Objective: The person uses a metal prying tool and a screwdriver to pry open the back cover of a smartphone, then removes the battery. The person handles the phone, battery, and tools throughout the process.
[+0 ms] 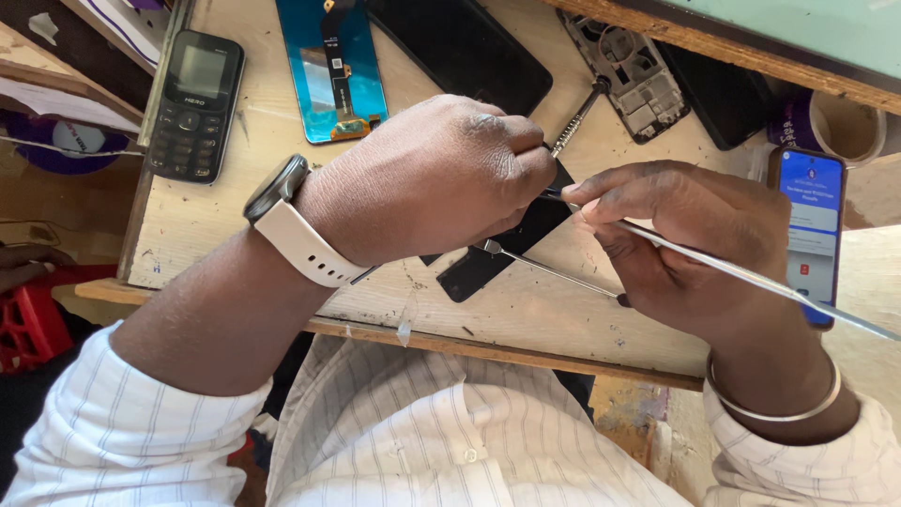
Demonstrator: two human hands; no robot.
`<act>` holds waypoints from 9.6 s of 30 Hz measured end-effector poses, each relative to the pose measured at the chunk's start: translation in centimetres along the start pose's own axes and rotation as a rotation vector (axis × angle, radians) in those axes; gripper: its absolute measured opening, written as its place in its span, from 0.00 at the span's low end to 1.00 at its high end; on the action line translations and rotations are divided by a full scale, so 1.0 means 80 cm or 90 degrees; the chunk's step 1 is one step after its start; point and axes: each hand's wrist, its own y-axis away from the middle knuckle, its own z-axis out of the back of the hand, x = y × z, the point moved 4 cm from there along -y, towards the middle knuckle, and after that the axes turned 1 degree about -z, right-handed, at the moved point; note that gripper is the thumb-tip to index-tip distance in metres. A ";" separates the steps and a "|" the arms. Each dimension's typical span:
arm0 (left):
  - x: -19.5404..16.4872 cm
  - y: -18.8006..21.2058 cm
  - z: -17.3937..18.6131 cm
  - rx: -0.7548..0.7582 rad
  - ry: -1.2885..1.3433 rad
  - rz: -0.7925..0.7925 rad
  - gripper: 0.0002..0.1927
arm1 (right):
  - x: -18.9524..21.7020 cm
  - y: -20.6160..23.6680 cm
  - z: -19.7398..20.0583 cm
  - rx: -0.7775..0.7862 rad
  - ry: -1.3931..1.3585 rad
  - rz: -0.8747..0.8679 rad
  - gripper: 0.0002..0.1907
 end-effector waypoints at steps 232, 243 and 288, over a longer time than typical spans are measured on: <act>0.016 0.009 0.000 0.036 0.083 0.081 0.14 | -0.036 0.013 -0.039 -0.052 -0.141 0.102 0.19; 0.017 0.008 0.001 0.041 0.094 0.087 0.11 | -0.037 0.021 -0.038 -0.081 -0.131 0.056 0.18; -0.004 -0.006 0.022 0.055 0.141 0.028 0.11 | -0.042 0.004 0.040 0.254 0.147 -0.107 0.10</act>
